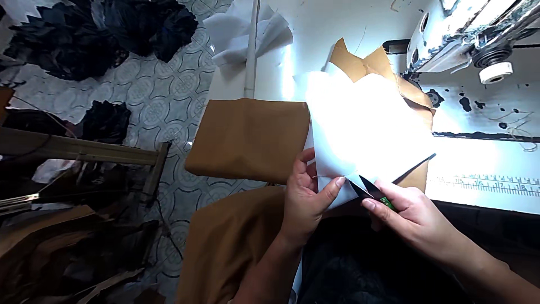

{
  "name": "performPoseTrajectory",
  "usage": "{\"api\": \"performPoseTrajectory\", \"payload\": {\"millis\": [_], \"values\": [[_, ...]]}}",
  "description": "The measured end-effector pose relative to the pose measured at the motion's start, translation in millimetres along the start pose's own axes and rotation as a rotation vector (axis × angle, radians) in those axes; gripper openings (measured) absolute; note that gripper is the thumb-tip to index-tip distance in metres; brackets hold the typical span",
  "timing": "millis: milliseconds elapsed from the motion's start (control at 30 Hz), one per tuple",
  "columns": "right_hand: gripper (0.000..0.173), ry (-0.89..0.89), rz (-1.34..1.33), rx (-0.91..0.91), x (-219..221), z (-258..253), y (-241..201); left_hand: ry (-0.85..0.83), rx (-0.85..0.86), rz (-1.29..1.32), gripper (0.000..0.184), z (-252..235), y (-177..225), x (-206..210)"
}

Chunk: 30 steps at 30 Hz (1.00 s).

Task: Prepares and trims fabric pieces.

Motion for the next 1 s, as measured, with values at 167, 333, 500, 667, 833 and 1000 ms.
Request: {"api": "performPoseTrajectory", "payload": {"millis": [167,333,500,667,833,1000], "values": [[0.030,0.020,-0.011,0.007,2,-1,0,-0.009,-0.010,0.006,0.047,2,-1,1],[0.029,0.016,0.003,0.040,3,-2,1,-0.011,-0.005,0.013,0.047,3,-1,0],[0.026,0.034,-0.045,0.061,5,-3,2,-0.010,0.002,-0.008,0.048,3,-1,1],[0.032,0.025,0.002,0.043,9,-6,2,-0.005,-0.013,0.009,0.054,4,-1,4],[0.038,0.021,0.080,-0.055,11,-7,1,-0.008,-0.014,0.023,0.051,4,-1,6],[0.037,0.028,0.186,-0.151,6,-4,-12,0.003,0.024,0.000,0.049,4,2,3]]}}
Point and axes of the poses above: each hand's wrist, its own z-axis away from the middle knuckle, its own x-axis out of the palm, y = z × x, the point moved 8 cm from there along -z, towards the middle knuckle, and after that the axes turned 4 degrees about y, right-handed, at the moved point
